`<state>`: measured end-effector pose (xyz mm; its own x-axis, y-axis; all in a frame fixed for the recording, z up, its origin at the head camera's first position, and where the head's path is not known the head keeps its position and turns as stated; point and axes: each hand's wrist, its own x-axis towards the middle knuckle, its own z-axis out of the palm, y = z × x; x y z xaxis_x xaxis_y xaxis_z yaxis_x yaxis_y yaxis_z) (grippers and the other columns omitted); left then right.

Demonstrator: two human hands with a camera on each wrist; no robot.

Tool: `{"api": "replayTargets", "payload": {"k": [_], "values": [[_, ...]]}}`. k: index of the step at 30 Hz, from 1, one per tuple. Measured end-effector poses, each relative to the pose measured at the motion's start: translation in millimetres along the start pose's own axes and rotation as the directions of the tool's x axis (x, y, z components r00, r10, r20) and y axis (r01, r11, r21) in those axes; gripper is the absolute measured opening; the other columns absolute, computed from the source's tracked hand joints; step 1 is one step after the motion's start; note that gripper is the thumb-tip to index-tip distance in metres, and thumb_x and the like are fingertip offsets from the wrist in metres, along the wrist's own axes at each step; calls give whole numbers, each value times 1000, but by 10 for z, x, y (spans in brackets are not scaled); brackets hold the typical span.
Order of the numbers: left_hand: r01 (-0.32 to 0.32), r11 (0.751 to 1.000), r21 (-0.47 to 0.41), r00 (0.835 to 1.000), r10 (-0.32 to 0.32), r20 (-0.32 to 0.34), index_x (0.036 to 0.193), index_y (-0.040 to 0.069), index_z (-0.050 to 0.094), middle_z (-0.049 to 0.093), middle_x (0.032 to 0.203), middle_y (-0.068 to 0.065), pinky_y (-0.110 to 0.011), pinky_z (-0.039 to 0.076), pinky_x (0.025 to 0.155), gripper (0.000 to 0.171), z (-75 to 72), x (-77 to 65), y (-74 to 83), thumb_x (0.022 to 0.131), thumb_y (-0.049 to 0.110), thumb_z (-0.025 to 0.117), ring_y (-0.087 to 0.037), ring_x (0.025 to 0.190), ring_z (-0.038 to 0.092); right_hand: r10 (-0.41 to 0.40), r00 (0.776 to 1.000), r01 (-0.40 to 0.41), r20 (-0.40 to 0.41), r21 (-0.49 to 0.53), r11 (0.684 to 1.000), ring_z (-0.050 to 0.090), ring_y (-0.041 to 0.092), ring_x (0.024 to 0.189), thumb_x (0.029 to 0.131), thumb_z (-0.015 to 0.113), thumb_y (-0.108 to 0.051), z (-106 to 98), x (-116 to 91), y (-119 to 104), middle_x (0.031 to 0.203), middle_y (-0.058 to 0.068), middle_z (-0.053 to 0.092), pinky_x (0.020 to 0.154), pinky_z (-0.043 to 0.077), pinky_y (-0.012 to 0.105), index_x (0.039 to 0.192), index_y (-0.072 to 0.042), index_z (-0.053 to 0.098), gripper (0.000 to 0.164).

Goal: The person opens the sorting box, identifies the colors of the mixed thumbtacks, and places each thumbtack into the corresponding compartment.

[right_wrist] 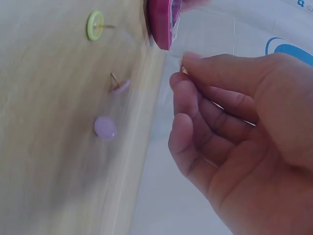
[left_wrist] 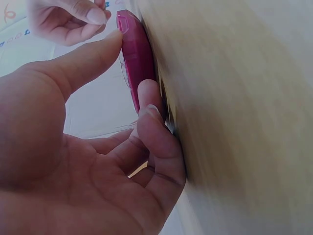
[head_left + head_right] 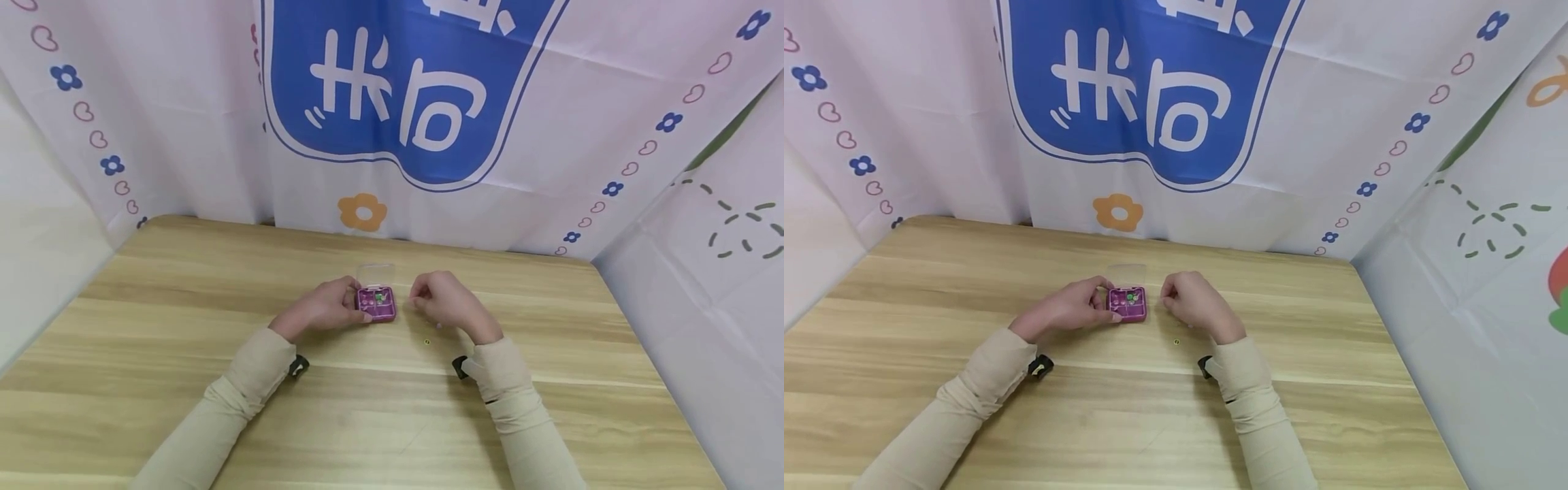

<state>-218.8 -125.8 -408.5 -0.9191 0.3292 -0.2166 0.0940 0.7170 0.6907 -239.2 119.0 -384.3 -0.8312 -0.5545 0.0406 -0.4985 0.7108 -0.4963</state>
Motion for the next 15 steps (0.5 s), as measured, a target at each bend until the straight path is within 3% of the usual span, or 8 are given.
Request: {"api": "replayTargets", "payload": {"k": [8, 15], "values": [[-7, 1000, 4, 1000, 7, 9, 129, 2, 42, 63, 77, -6, -33, 48, 57, 68, -29, -8, 11, 79, 33, 76, -19, 64, 57, -41, 999, 41, -17, 36, 999, 56, 11, 66, 87, 66, -8, 97, 70, -115, 77, 3, 67, 61, 51, 28, 82, -8, 68, 5], [-19, 1000, 11, 1000, 19, 13, 128, 2, 43, 63, 76, -6, -32, 47, 55, 67, -41, 2, 5, 79, 34, 75, -18, 62, 56, -95, 995, 97, -27, 126, 987, 58, 10, 68, 88, 67, -11, 223, 117, -201, 79, 4, 67, 61, 52, 28, 85, -5, 67, 6]]}}
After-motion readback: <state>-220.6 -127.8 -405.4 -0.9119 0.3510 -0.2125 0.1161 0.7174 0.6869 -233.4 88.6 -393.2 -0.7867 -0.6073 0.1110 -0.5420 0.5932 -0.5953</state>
